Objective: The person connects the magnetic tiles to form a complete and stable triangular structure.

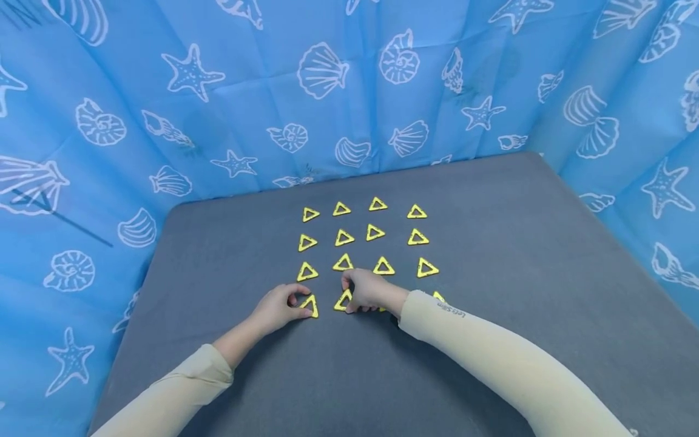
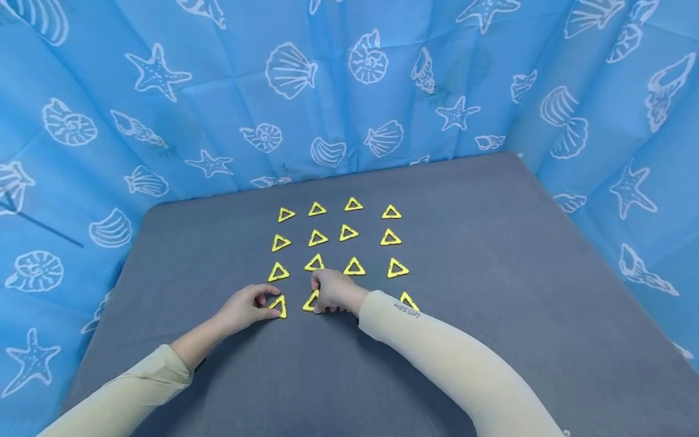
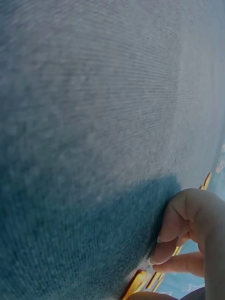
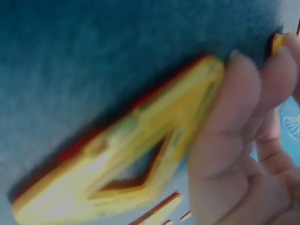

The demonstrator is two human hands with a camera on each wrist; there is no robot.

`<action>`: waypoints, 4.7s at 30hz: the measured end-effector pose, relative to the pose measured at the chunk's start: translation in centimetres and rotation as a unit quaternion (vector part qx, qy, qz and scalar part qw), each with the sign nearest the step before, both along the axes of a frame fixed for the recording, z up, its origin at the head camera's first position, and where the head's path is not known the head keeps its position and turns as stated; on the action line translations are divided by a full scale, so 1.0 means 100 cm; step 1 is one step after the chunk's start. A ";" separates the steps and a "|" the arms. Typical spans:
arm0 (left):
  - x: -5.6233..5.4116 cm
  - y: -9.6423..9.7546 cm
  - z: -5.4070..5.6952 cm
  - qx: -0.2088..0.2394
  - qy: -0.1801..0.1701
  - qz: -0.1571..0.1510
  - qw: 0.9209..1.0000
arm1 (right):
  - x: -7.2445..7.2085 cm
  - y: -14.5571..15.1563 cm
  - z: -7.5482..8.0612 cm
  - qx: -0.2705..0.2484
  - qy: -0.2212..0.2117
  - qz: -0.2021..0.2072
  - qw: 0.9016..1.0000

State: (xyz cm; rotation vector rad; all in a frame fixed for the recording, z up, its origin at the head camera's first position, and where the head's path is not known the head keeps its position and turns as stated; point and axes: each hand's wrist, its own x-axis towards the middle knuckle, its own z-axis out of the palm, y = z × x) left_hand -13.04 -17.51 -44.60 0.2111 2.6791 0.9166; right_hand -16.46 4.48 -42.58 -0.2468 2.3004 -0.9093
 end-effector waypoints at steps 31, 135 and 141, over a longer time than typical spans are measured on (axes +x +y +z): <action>0.002 0.009 -0.006 -0.045 0.032 0.024 0.998 | -0.006 -0.026 -0.002 -0.099 0.009 -0.124 0.987; 0.005 0.020 0.002 -0.096 0.006 0.024 0.995 | -0.013 -0.031 -0.001 -0.067 0.074 -0.022 0.995; 0.008 0.016 0.002 -0.041 0.000 0.042 0.998 | -0.013 -0.034 0.000 -0.063 0.103 -0.013 0.993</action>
